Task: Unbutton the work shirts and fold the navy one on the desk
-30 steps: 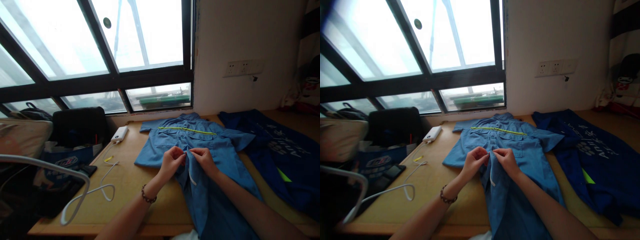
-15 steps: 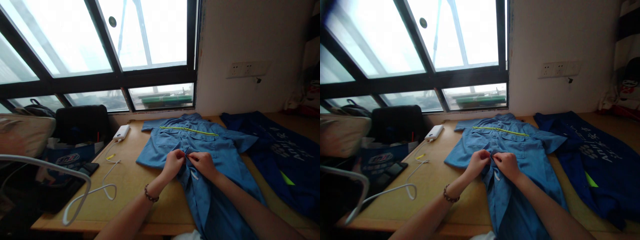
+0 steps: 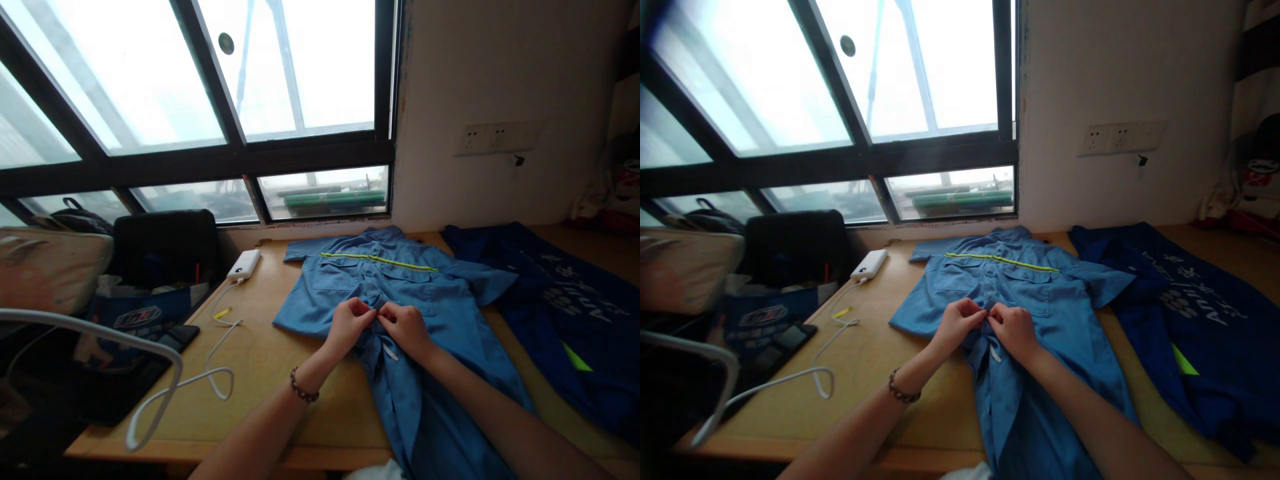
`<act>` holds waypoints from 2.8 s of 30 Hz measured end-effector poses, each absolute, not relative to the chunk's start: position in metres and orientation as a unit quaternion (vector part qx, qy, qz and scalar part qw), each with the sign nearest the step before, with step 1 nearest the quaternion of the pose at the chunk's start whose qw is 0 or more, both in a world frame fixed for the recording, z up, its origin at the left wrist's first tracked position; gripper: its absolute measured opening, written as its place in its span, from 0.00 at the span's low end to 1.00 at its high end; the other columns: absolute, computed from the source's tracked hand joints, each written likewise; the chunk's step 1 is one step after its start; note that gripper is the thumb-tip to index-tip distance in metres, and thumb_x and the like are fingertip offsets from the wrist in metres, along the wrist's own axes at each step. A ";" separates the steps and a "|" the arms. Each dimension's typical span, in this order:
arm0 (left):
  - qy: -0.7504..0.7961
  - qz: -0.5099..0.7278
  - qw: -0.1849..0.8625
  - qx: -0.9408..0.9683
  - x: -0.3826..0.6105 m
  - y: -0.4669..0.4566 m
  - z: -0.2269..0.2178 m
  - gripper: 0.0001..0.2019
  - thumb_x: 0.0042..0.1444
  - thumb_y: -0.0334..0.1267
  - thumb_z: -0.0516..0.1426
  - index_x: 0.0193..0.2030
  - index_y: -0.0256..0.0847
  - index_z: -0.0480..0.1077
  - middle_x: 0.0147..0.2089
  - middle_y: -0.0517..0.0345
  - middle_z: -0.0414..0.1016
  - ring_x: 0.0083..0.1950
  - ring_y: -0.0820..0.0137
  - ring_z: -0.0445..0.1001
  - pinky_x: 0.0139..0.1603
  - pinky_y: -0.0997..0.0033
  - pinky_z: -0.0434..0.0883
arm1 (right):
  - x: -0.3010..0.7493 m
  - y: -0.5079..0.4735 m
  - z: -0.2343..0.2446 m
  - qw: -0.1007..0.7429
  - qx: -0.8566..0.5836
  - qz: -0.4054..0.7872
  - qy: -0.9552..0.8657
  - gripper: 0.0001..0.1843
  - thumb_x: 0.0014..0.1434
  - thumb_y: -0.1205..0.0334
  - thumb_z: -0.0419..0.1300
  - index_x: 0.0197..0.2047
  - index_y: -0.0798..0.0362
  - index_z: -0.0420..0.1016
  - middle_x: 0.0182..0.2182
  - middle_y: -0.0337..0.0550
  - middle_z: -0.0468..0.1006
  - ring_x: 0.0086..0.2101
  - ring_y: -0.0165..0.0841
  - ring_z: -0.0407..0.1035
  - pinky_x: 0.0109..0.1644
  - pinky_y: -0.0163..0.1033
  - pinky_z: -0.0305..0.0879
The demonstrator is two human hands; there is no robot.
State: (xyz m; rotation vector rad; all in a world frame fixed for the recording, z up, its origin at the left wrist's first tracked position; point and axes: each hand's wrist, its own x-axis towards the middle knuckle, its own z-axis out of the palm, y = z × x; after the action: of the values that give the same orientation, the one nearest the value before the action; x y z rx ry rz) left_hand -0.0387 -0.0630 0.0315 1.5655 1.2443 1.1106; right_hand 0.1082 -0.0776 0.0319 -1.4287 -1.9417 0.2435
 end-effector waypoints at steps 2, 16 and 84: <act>0.496 0.437 0.403 0.633 -0.039 -0.063 0.030 0.11 0.43 0.42 0.58 0.24 0.34 0.68 0.21 0.58 0.69 0.24 0.73 0.68 0.23 0.77 0.65 | 0.108 -0.078 0.031 0.352 -0.550 0.100 -0.751 0.06 0.51 0.62 0.56 0.27 0.51 0.72 0.20 0.37 0.74 0.24 0.29 0.68 0.29 0.31 0.55; 0.501 0.443 0.495 0.554 -0.037 -0.062 0.036 0.08 0.38 0.36 0.59 0.19 0.33 0.66 0.18 0.59 0.67 0.21 0.76 0.66 0.22 0.77 0.62 | 0.105 -0.078 0.028 0.384 -0.535 0.134 -0.741 0.06 0.50 0.61 0.57 0.30 0.51 0.75 0.20 0.37 0.74 0.23 0.30 0.68 0.30 0.33 0.58; 0.499 0.438 0.391 0.637 -0.028 -0.066 0.023 0.13 0.52 0.38 0.48 0.19 0.38 0.55 0.20 0.63 0.57 0.24 0.75 0.56 0.27 0.74 0.53 | 0.105 -0.078 0.024 0.353 -0.453 0.131 -0.808 0.04 0.59 0.66 0.44 0.34 0.53 0.58 0.26 0.40 0.70 0.28 0.31 0.67 0.32 0.33 0.57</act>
State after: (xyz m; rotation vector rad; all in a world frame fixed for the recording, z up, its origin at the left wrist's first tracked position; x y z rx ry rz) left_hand -0.0280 -0.0658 0.0229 1.6194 1.2682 1.1130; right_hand 0.1051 -0.0778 0.0242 -1.1710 -2.0903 0.3384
